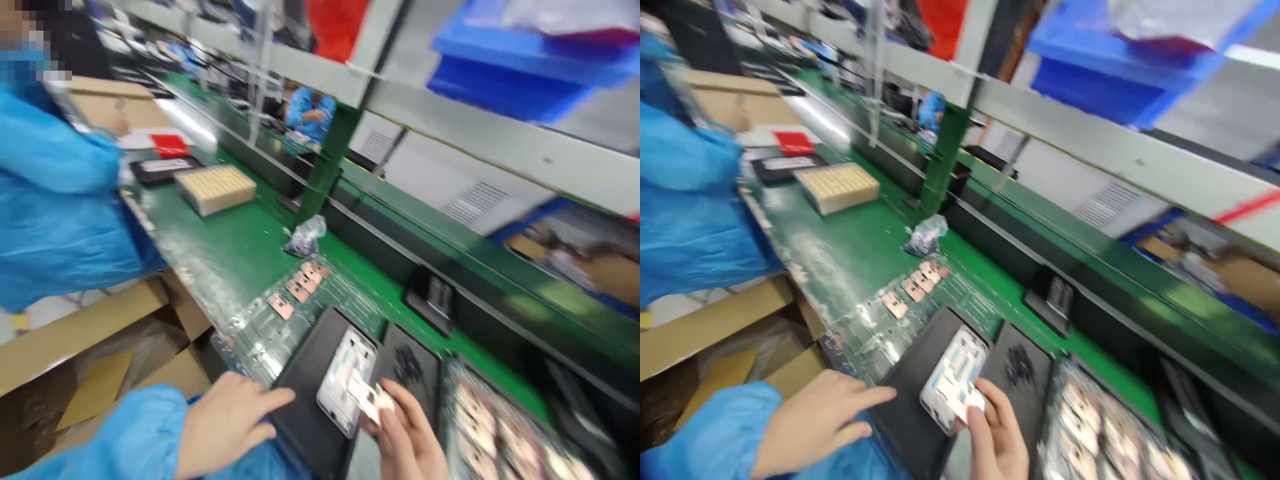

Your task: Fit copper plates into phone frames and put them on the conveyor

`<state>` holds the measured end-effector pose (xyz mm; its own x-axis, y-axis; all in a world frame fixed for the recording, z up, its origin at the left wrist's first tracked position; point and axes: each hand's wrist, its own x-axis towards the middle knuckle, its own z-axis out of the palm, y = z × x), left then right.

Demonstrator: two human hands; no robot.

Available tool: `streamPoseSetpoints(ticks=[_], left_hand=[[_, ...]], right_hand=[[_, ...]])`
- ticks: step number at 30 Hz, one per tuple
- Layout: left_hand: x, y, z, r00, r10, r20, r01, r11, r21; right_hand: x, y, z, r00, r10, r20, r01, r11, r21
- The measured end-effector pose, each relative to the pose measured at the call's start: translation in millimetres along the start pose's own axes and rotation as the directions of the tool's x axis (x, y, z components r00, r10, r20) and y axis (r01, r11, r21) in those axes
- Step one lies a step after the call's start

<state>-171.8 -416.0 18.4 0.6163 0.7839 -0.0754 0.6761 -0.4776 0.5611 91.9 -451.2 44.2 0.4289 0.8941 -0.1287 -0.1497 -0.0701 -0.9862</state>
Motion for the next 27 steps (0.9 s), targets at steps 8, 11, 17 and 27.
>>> streamPoseSetpoints(ticks=[8,11,17,27], left_hand=[[74,30,-20.3,0.934,0.062,0.352,0.235,0.637,-0.735],[88,44,-11.0,0.947,0.033,0.318,0.251,0.539,-0.804],[99,79,3.6,0.91,-0.049,0.411,0.414,0.137,-0.9],[131,79,-0.9,0.918,0.19,0.349,0.146,0.655,-0.741]], right_hand=[[-17,-4,22,0.993,-0.108,0.053,0.11,0.993,-0.038],[-20,1,20,0.986,-0.135,0.099,0.132,0.991,0.036],[-10,16,20,0.961,-0.277,0.016,0.26,0.918,0.298],[18,38,7,0.886,-0.236,-0.4,0.38,0.864,0.332]])
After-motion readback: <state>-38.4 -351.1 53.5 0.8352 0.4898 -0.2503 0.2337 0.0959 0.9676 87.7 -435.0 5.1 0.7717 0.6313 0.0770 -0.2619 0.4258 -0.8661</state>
